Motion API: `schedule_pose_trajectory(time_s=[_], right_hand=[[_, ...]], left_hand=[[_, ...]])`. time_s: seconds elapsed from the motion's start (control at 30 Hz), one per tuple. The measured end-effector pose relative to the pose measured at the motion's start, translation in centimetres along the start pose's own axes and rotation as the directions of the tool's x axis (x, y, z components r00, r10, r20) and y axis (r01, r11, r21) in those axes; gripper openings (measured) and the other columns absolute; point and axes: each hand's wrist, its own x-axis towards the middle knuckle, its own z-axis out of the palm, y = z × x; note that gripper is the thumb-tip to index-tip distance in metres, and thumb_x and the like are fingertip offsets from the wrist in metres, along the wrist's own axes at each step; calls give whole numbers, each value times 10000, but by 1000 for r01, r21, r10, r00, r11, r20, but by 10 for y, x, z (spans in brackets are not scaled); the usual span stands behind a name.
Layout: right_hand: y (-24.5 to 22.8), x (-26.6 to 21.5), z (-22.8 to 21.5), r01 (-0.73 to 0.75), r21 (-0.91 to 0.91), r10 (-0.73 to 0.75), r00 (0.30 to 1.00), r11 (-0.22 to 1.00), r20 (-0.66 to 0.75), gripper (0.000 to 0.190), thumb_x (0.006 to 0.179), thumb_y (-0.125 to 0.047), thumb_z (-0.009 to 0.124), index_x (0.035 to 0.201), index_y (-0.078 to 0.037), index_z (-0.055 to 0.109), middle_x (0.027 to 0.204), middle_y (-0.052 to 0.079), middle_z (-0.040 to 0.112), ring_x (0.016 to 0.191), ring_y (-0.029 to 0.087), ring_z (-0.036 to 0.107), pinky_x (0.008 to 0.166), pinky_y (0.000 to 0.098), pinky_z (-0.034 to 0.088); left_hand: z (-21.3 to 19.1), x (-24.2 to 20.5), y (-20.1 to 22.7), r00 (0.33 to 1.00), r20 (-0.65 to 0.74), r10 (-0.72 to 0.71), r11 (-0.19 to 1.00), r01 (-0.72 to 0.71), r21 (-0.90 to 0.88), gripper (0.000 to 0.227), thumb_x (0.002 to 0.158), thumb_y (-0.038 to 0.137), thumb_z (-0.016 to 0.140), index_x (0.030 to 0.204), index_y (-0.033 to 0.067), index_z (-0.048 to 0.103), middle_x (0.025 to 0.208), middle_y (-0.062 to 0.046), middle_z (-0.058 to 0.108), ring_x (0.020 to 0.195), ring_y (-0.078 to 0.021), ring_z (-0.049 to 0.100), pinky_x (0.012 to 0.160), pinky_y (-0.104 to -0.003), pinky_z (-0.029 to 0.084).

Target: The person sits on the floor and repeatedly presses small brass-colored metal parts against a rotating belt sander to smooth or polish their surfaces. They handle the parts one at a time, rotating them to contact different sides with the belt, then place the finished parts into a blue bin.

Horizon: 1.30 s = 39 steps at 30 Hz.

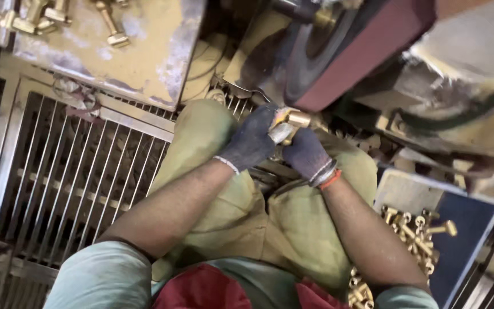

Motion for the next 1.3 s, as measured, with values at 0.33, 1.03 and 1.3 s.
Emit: schedule_pose_trajectory(time_s=[0.33, 1.03, 1.3], right_hand=[[-26, 17, -16, -398, 770, 132, 913, 499, 386, 456, 733, -27, 807, 1164, -16, 660, 1041, 42, 723, 958, 180, 671, 843, 356, 556], [-9, 14, -1, -166, 550, 110, 985, 818, 133, 509, 801, -44, 732, 1290, -14, 592, 1162, 93, 681, 1057, 232, 652, 890, 363, 531], [-46, 1, -23, -385, 762, 233, 923, 520, 307, 293, 831, -74, 705, 1116, -11, 676, 942, 52, 705, 833, 172, 668, 681, 320, 551]], left_hand=[[24, 30, -62, 828, 209, -521, 801, 558, -215, 259, 939, 166, 646, 1122, -13, 688, 960, -151, 748, 851, -230, 694, 738, -372, 549], [31, 31, -60, 930, 106, -353, 887, 369, -277, 261, 931, 169, 681, 1094, -30, 726, 936, -137, 752, 870, -212, 689, 762, -371, 555], [21, 35, -37, 877, 218, -427, 755, 479, -448, 257, 914, 197, 696, 1066, -7, 733, 953, -99, 758, 836, -154, 700, 753, -341, 572]])
